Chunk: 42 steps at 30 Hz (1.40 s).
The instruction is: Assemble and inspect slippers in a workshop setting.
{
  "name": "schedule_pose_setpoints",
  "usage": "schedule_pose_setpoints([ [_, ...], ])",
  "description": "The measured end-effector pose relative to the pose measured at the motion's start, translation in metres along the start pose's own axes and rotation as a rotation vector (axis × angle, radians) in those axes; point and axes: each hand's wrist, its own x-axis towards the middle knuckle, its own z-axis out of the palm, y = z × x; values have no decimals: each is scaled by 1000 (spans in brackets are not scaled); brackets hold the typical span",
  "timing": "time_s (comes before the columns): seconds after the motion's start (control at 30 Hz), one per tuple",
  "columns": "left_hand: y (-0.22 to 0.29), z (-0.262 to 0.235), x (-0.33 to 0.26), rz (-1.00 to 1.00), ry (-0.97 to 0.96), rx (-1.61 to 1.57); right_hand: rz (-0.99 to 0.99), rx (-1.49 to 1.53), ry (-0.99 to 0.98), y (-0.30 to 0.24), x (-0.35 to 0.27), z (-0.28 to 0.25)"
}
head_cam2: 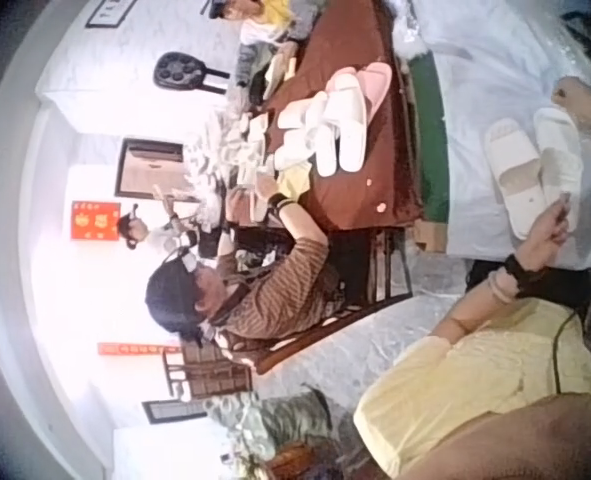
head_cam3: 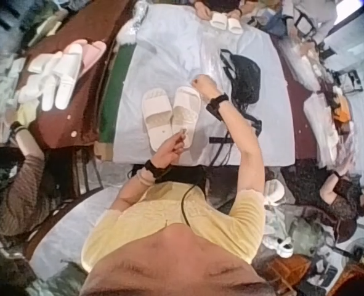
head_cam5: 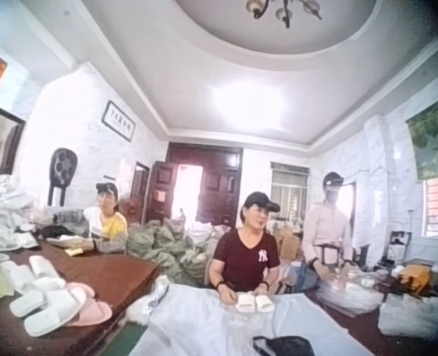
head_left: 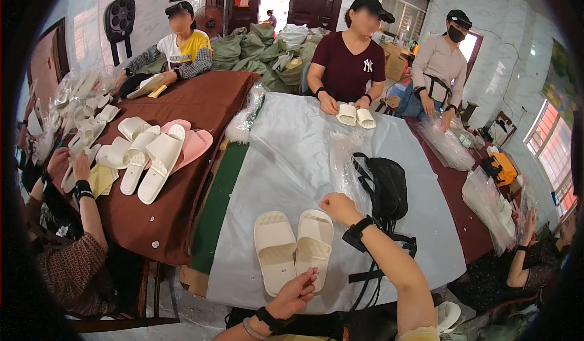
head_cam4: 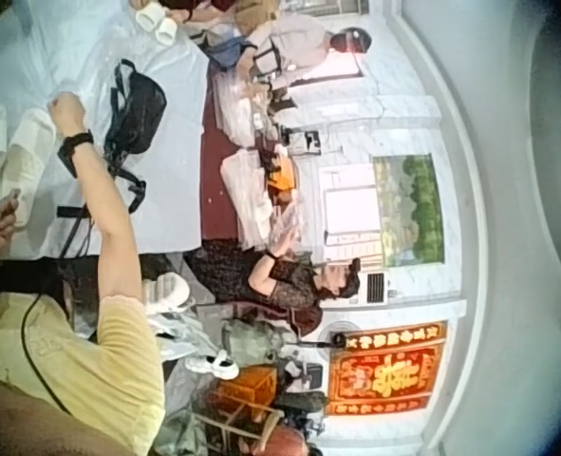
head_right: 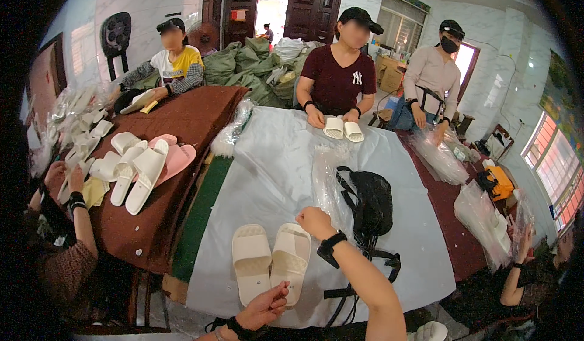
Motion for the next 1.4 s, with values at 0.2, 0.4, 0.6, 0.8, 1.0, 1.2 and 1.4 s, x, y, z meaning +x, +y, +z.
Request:
schedule_pose_setpoints([
  [0.2,0,3,-1,21,19,2,109,-146,-31,-5,26,35],
  [0.4,2,5,-6,61,3,-5,19,-8,54,0,27,39],
  [0.6,10,-8,-11,442,-77,118,103,871,-73,-16,2,14],
  [0.8,26,8,-24,539,-130,315,-36,895,57,-25,-7,21],
  [1.0,27,-1,-18,569,115,396,-258,649,174,-44,-18,9],
  [1.2,21,-14,-8,619,206,312,-583,441,-162,-57,-23,37],
  [1.4,18,-57,21,461,45,8,-311,357,-386,-74,-25,49],
])
